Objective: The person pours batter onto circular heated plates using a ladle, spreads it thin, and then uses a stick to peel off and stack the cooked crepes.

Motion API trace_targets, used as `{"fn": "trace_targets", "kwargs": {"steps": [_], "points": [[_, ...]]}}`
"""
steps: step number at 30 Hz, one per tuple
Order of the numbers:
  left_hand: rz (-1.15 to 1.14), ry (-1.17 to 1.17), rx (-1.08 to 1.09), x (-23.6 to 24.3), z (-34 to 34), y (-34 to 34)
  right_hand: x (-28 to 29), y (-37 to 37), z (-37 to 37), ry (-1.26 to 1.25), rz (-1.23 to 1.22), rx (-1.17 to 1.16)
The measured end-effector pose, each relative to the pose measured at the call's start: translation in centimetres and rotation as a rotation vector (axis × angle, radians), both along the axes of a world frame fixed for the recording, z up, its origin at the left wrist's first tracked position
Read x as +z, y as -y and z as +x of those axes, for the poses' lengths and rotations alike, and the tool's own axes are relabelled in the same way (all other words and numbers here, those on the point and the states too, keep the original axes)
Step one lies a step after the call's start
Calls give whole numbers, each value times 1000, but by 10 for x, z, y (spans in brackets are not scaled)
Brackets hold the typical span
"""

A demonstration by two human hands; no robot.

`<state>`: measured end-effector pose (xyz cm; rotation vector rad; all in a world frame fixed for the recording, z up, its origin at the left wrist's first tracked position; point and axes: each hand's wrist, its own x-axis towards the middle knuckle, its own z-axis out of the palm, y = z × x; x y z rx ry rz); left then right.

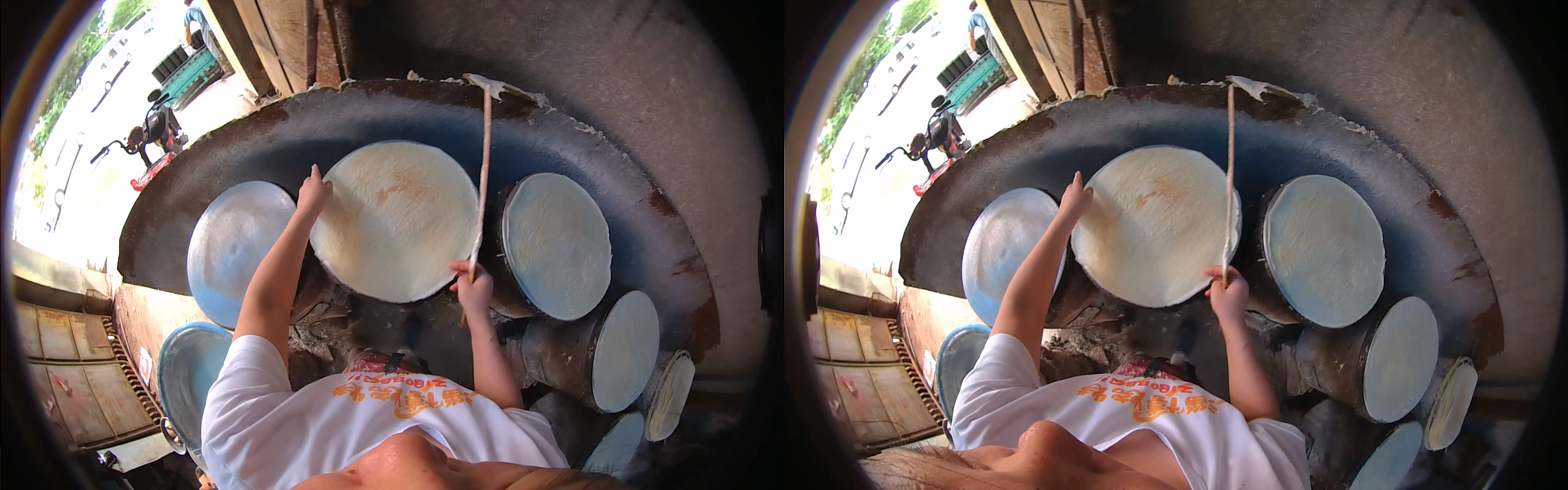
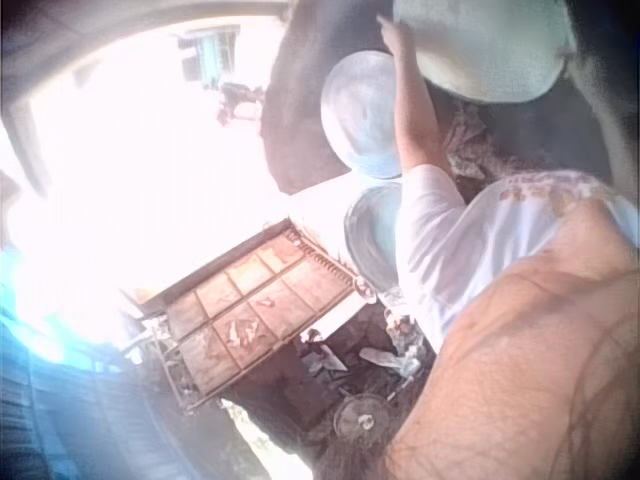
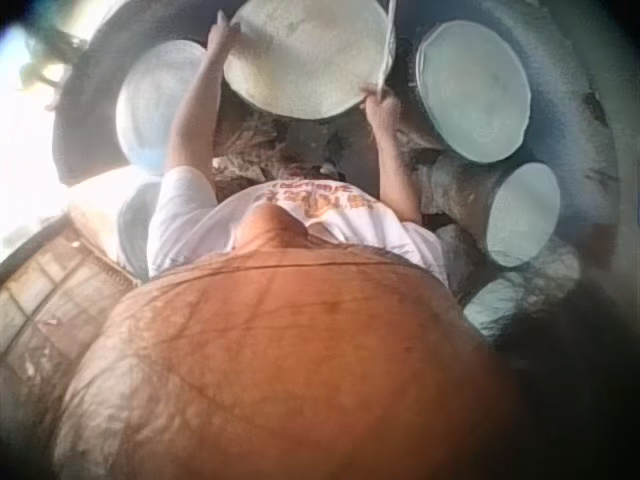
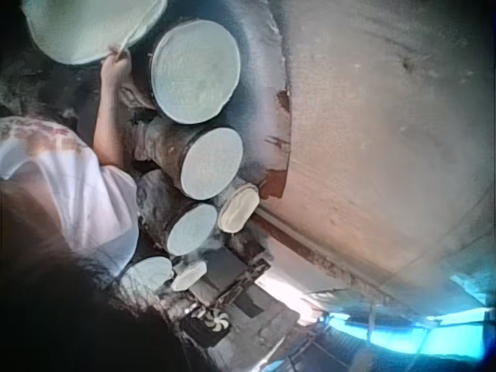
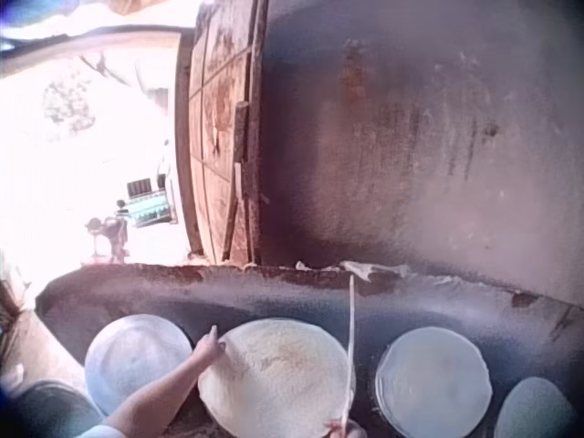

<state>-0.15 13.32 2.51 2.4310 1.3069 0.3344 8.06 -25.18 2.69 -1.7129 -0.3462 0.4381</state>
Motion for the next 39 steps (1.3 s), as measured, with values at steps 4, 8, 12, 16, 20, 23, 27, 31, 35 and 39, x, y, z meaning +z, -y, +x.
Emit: {"fn": "trace_targets", "kwargs": {"steps": [4, 8, 12, 16, 20, 23, 27, 31, 35, 39], "points": [[-146, 35, -47, -18, 19, 2, 18, 18, 16, -11, -48, -16], [-23, 60, -48, -1, 31, 9, 45, 53, 38, 20, -88, -32], [-312, 118, 63, -10, 31, -27, 58, 72, 44, 24, -71, -40], [-209, 267, 66, -11, 36, -16, 65, 80, 65, -25, -58, -80], [-277, 214, 113, 0, 33, -15, 69, 86, 98, -40, -25, -24], [-104, 215, 72, 14, 29, 16, 73, 98, 122, -43, 5, -25], [220, 205, 49, 11, 26, 21, 69, 106, 132, -114, -24, 38], [-245, 195, 240, 22, 33, 18, 66, 107, 147, -154, 9, 86], [157, 259, 85, 57, 41, 75, 67, 113, 154, -136, 25, 110], [270, 324, 138, 63, 36, 90, 71, 114, 159, -162, -13, 136]]}}
